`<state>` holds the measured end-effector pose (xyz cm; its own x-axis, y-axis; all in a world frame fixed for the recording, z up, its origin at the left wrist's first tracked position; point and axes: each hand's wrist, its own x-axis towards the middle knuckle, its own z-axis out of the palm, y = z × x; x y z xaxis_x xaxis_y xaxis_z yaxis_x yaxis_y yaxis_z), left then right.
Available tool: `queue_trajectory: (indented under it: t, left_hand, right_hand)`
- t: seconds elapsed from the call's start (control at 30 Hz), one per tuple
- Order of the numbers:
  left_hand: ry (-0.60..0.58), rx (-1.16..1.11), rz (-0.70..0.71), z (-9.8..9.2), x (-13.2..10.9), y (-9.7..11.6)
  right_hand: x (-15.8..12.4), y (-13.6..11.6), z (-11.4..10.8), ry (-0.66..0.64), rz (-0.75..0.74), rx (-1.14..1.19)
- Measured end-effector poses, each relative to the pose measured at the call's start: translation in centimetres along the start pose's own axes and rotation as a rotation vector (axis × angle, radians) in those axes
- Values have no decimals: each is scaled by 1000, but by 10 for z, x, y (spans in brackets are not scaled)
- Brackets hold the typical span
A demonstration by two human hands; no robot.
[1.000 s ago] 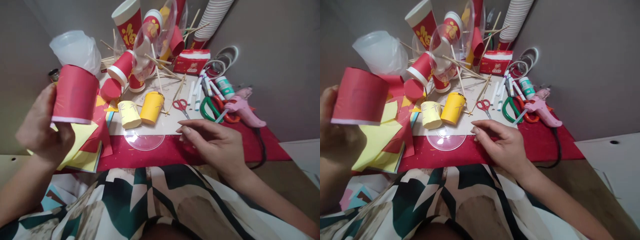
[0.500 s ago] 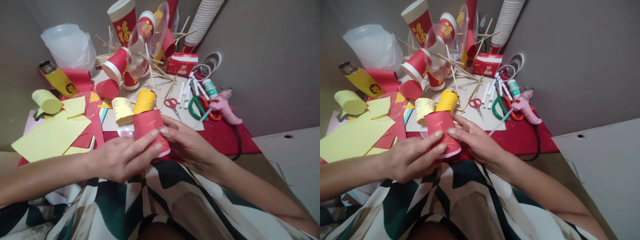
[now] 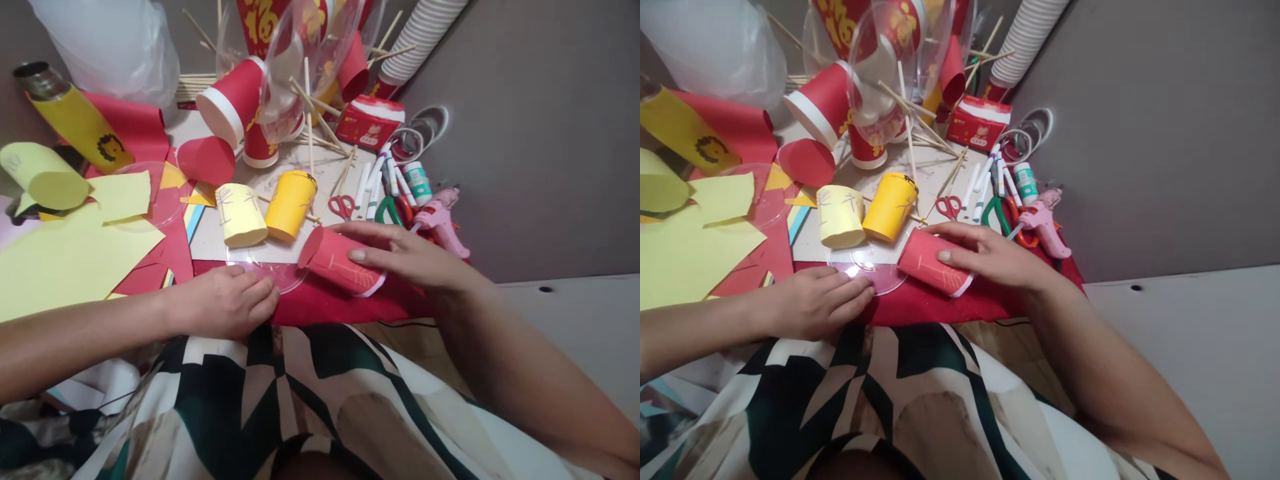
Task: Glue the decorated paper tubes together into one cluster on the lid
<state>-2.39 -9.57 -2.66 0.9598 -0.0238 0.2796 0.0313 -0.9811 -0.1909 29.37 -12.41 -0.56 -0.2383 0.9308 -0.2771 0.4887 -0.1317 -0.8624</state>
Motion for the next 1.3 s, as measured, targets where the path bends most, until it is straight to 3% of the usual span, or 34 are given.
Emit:
queue_trajectory:
  t: [0.2, 0.4, 0.6, 0.73, 0.9, 1.3]
  left_hand:
    - [-2, -21, 1, 10, 1, -1]
    - [53, -36, -43, 17, -1, 2]
    - [70, -32, -25, 11, -3, 2]
    - [149, -72, -48, 5, -1, -2]
    - [223, -28, 47, 6, 2, -7]
    - [98, 16, 39, 15, 6, -13]
  right_hand:
    - [12, -7, 7, -226, -4, 37]
    - [19, -11, 10, -322, 72, 201]
    - [15, -8, 22, -241, 66, 176]
    - [11, -9, 28, -138, -23, 12]
    - [9, -11, 29, -50, -94, -143]
    - [10, -4, 34, 48, -222, -183]
